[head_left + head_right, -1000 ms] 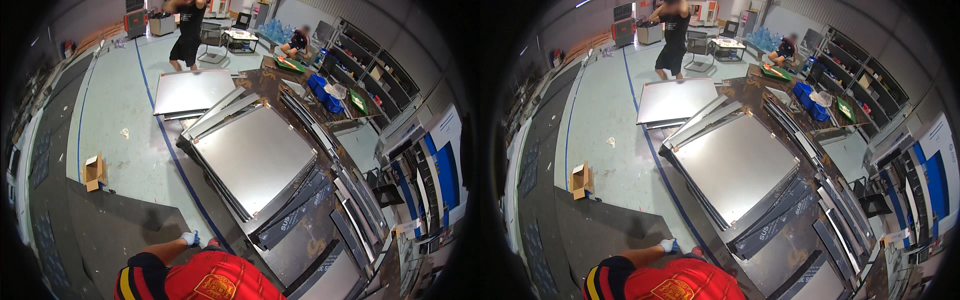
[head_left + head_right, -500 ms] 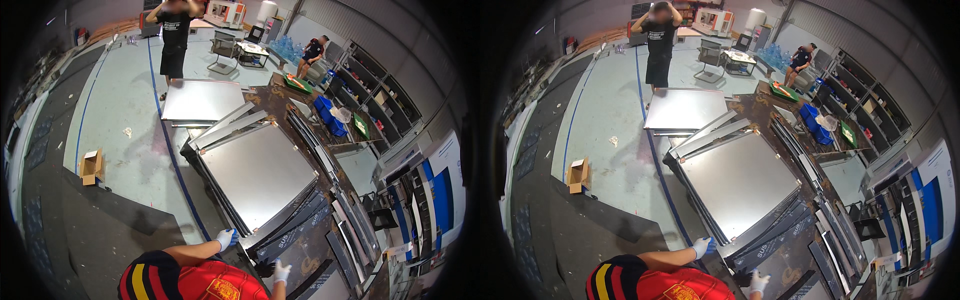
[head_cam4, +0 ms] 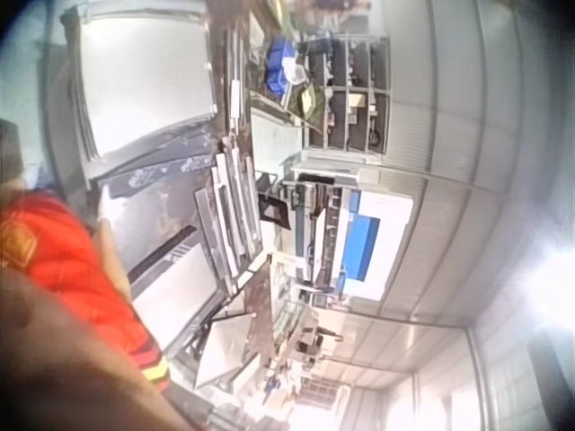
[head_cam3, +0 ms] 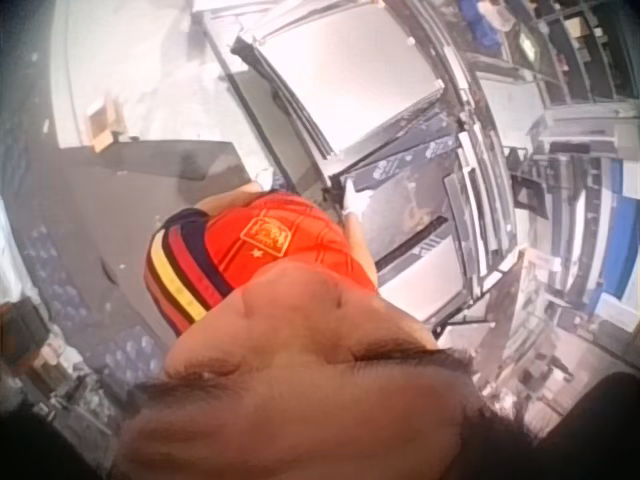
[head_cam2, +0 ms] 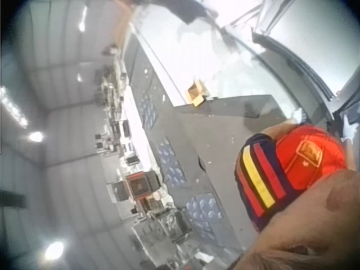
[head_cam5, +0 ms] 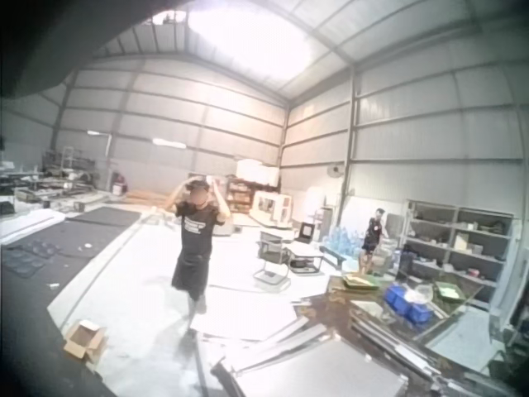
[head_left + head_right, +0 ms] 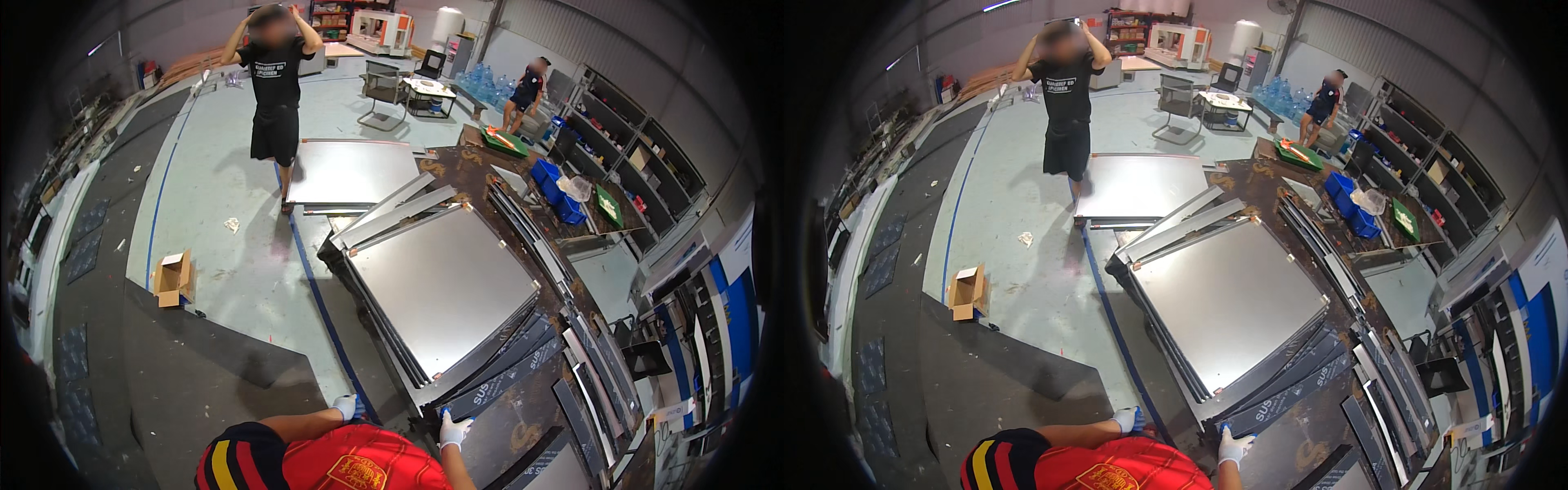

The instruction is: The person arranges and stacks multiple stainless steel sheets on a workbench. They handle the sheets one by one, aligning them and placing them into a growing pile. The person wears gloves and works in a workshop environment with other workers visible in the background.

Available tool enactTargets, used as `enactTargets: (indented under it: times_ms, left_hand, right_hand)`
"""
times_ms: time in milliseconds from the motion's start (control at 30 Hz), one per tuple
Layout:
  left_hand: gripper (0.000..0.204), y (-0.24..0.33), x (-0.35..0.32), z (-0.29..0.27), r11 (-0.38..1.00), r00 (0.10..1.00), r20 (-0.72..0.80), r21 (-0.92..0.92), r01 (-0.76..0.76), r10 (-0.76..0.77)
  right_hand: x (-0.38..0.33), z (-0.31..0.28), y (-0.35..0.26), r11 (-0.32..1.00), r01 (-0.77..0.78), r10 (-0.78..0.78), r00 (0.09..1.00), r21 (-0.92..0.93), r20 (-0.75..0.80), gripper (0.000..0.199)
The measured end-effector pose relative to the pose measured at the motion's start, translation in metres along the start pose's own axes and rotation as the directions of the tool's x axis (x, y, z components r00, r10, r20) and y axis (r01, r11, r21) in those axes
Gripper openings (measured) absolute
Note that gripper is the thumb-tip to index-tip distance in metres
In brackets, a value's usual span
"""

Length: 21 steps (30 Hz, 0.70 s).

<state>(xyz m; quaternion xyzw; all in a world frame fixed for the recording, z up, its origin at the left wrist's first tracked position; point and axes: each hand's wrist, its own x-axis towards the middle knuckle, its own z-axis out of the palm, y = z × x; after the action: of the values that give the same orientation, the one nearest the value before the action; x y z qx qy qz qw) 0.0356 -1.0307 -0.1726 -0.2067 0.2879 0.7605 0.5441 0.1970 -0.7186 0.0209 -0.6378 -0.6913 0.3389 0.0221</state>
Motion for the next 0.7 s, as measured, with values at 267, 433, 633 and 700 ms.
enactTargets:
  times_ms: [267, 433, 633, 700]
  left_hand:
    - [0.025, -0.014, 0.015, 0.021, 0.996, 0.993, -0.116, 0.089, -0.026, 0.036]
    - [0.032, -0.018, 0.016, 0.035, 0.937, 0.902, -0.427, 0.337, 0.089, 0.068]
    - [0.031, -0.019, -0.003, 0.017, 0.895, 0.927, -0.324, 0.446, -0.024, 0.186]
    - [0.034, -0.005, -0.004, -0.013, 0.955, 0.993, -0.112, 0.292, 0.054, -0.021]
  right_hand:
    - [-0.014, 0.003, -0.031, 0.985, 0.11, -0.122, 0.989, -0.136, -0.081, 0.135]
    - [-0.009, 0.001, -0.036, 0.985, 0.066, -0.077, 0.995, -0.159, -0.068, 0.131]
    - [-0.023, -0.021, -0.021, 0.954, 0.226, -0.2, 0.969, 0.197, -0.144, 0.081]
    - [-0.027, -0.02, -0.01, 0.972, 0.148, -0.102, 0.966, 0.183, -0.238, 0.09]
